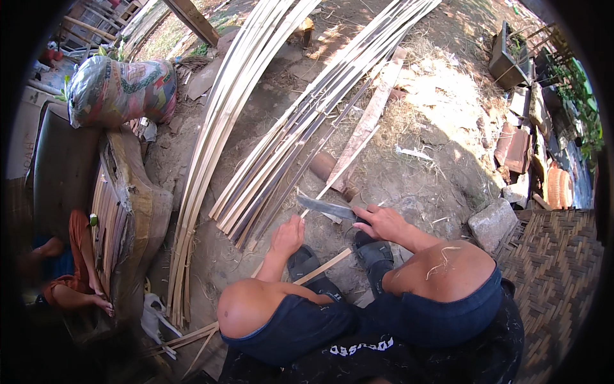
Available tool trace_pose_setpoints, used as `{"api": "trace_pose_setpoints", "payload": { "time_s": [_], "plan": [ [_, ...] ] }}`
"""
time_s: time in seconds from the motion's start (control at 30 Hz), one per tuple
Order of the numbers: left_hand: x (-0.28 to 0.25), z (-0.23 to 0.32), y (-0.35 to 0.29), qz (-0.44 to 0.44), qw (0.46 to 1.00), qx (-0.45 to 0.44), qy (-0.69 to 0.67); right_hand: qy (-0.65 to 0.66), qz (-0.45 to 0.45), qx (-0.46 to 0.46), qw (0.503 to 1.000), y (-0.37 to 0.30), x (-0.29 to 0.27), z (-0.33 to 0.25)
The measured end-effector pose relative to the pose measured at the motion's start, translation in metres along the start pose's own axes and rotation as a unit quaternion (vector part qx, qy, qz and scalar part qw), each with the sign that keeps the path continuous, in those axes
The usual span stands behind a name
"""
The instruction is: The person sits on the ground and uses a machete to split long bamboo strips into thinner pieces. They repeatedly pick up strips, position them on a wooden block, and strike them with the machete to separate them.
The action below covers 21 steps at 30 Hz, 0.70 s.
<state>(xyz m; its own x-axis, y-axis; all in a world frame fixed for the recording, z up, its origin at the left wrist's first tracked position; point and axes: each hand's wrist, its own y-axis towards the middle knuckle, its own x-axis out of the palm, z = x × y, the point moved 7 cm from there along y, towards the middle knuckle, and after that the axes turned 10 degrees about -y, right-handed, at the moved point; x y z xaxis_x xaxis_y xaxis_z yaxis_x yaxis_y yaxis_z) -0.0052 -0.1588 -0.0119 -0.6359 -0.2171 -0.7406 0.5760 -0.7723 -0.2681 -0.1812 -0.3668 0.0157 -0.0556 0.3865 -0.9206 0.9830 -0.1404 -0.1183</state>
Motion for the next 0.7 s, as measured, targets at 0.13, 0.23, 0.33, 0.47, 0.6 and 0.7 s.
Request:
{"api": "trace_pose_setpoints", "payload": {
  "time_s": [0.13, 0.23, 0.33, 0.47, 0.6, 0.7],
  "plan": [
    [0.000, -0.007, -0.013, -0.053, 0.998, -0.033, 0.033, 0.018, 0.173, 0.300, 0.938, -0.009, -0.043, 0.169],
    [0.007, -0.029, -0.021, -0.054, 0.975, -0.048, -0.209, 0.019, 0.165, 0.309, 0.936, -0.001, -0.066, 0.171],
    [0.015, -0.019, -0.001, -0.120, 0.958, -0.068, -0.251, 0.039, 0.106, 0.134, 0.984, 0.012, -0.043, 0.073],
    [0.010, -0.012, -0.001, -0.060, 0.982, -0.035, -0.175, 0.025, 0.025, 0.068, 0.997, 0.008, -0.031, 0.020],
    [0.005, -0.018, -0.023, -0.056, 0.984, -0.058, -0.157, 0.033, 0.090, 0.171, 0.981, 0.023, -0.050, 0.089],
    [0.004, -0.017, -0.026, -0.054, 0.980, -0.061, -0.179, 0.042, 0.027, 0.008, 0.999, 0.005, -0.029, 0.006]
  ]
}}
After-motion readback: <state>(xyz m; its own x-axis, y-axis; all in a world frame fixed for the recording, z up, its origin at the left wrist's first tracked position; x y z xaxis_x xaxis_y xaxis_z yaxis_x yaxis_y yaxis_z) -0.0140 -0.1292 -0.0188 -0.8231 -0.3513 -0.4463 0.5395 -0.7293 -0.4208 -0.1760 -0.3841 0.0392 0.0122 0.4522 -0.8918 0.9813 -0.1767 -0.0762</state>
